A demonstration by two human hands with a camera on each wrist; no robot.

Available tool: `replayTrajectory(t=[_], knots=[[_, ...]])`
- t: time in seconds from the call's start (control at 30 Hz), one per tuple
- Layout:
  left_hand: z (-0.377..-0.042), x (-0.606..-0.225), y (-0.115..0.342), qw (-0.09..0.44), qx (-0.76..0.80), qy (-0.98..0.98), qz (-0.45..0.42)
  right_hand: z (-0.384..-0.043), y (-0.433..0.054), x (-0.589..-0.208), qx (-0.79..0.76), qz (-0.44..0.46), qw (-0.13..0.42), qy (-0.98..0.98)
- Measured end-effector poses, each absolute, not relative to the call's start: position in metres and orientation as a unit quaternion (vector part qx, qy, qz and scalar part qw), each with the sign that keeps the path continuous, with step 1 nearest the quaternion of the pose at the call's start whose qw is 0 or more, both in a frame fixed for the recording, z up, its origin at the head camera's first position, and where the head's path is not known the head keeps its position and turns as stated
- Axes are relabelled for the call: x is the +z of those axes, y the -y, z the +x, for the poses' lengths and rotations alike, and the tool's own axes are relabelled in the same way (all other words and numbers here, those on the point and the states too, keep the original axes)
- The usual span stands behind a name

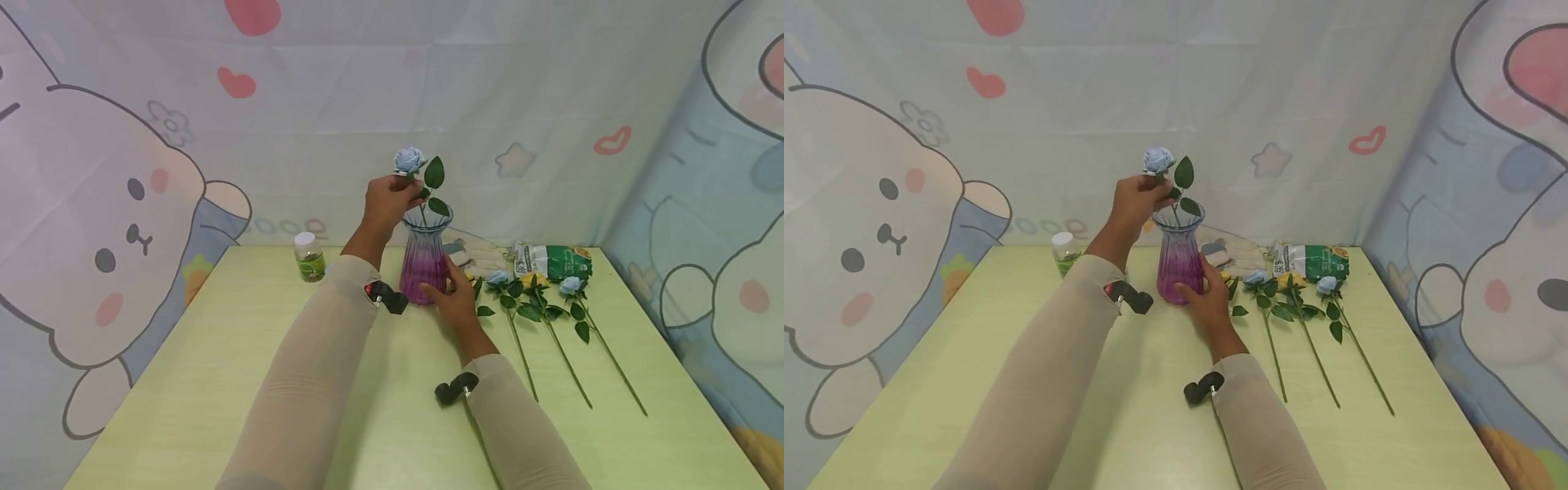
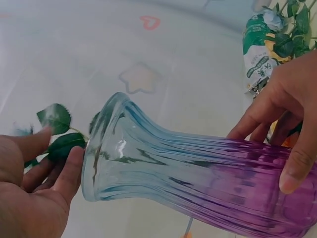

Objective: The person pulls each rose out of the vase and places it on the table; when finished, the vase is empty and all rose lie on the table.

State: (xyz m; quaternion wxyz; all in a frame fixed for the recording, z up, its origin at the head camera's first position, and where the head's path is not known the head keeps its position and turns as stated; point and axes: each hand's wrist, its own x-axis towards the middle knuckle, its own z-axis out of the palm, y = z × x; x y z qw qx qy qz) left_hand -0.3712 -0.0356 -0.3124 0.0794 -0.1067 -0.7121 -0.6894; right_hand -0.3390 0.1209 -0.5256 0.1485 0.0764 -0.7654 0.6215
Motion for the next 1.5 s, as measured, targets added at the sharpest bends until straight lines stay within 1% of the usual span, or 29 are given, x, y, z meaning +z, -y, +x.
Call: replayTrajectory(t=[0.1,0.3,0.43,0.63,0.73,0.9,1.13,1.37,1.5], knots=[[-0.369,-0.312,0.038,0.069,-0.669,0.730,-0.120,-0.339,-0.122,-0.525,0.620,0.078,0.153,0.765],[-0.370,-0.311,0.038,0.079,-0.667,0.731,-0.117,-0.339,-0.122,-0.525,0.619,0.071,0.152,0.767],[-0.373,-0.313,0.039,0.097,-0.691,0.705,-0.129,-0.339,-0.121,-0.527,0.623,0.073,0.150,0.764],[-0.376,-0.312,0.044,0.144,-0.676,0.707,-0.148,-0.342,-0.120,-0.528,0.627,0.078,0.154,0.760],[-0.376,-0.309,0.046,0.151,-0.680,0.699,-0.162,-0.342,-0.120,-0.529,0.625,0.080,0.153,0.761],[-0.373,-0.299,0.048,0.154,-0.689,0.688,-0.169,-0.342,-0.121,-0.526,0.621,0.081,0.155,0.764],[-0.374,-0.286,0.052,0.174,-0.704,0.665,-0.178,-0.342,-0.121,-0.526,0.622,0.078,0.154,0.764],[-0.370,-0.263,0.056,0.187,-0.736,0.619,-0.200,-0.343,-0.120,-0.529,0.621,0.079,0.152,0.765],[-0.364,-0.248,0.060,0.208,-0.744,0.599,-0.210,-0.343,-0.120,-0.528,0.618,0.078,0.155,0.767]])
